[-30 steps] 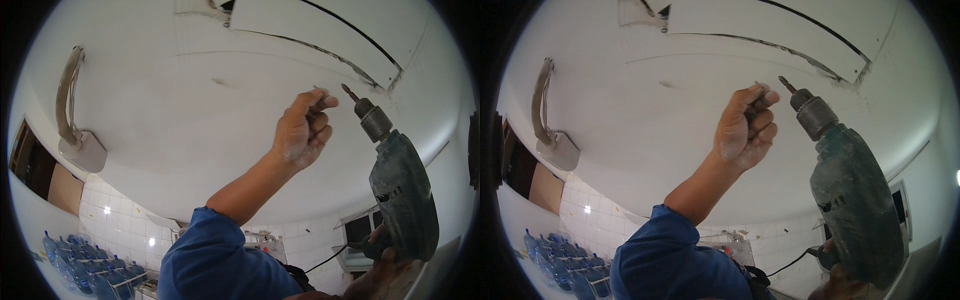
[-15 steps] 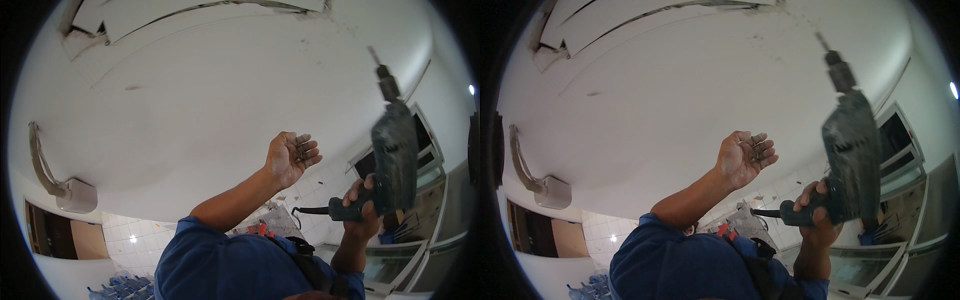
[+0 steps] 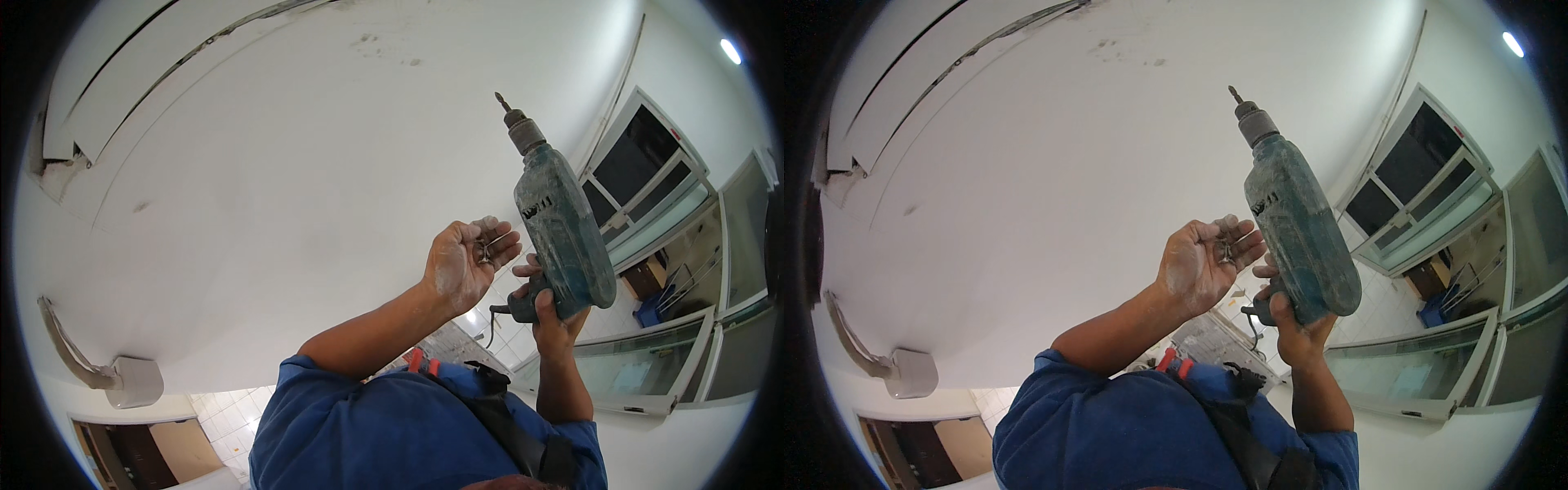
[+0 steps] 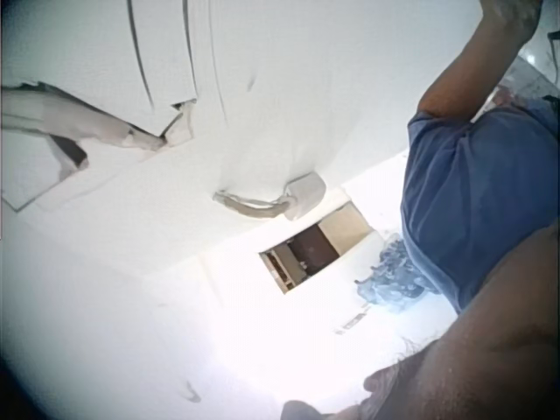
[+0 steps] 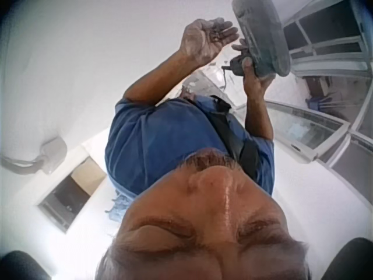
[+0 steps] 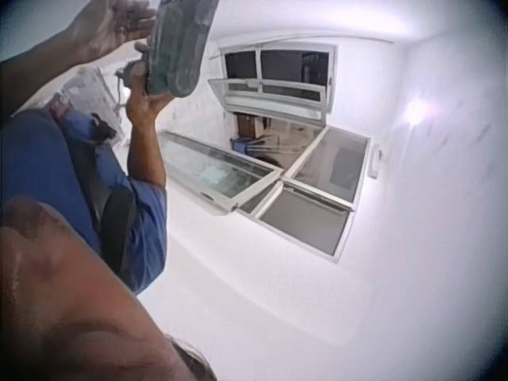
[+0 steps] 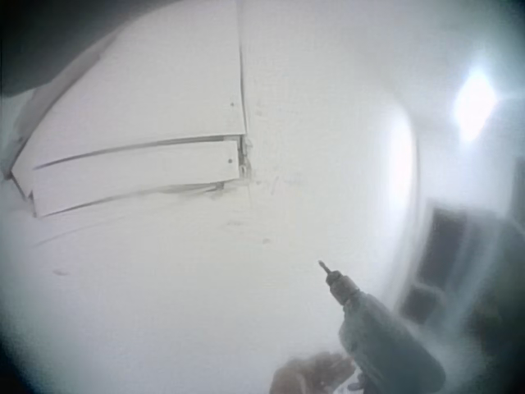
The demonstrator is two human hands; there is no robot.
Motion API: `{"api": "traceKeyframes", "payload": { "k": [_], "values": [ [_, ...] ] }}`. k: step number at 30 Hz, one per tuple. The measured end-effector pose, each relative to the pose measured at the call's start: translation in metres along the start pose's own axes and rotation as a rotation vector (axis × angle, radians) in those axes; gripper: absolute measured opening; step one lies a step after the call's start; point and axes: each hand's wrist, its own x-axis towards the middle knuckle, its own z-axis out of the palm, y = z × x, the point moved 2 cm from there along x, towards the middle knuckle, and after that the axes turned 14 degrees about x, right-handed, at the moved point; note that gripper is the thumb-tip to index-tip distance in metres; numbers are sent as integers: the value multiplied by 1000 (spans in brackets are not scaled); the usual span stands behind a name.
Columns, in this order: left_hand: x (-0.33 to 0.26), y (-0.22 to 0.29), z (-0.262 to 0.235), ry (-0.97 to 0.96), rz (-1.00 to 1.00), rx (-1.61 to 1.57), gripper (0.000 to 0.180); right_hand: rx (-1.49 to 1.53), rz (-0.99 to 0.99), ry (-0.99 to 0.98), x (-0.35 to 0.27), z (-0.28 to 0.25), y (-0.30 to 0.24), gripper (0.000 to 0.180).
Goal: The person measures and cuts a white ceiling panel with a utility knife, then positions and secures it into a ceiling opening using a power drill. The person handles the panel, knife, and drill throughout the process.
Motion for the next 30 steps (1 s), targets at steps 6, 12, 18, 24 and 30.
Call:
{"api": "traceKeyframes", "payload": {
  "k": [6, 12, 18, 24, 30],
  "values": [
    [1, -13, -1, -138, -37, 93, 38, -22, -12, 36, -5, -13, -4, 57],
    [3, -14, -12, -306, -87, 24, 32, -23, -10, 86, -12, -16, -1, 64],
    [4, -16, -11, -185, -98, 56, 34, -28, -33, 97, -11, -16, -2, 68],
    [3, -10, -8, -304, -175, -14, 58, 7, -47, 83, -9, -18, -3, 58],
    [5, -15, -13, -392, -121, 64, 63, 10, -37, 103, -9, -19, -4, 57]
  ]
}}
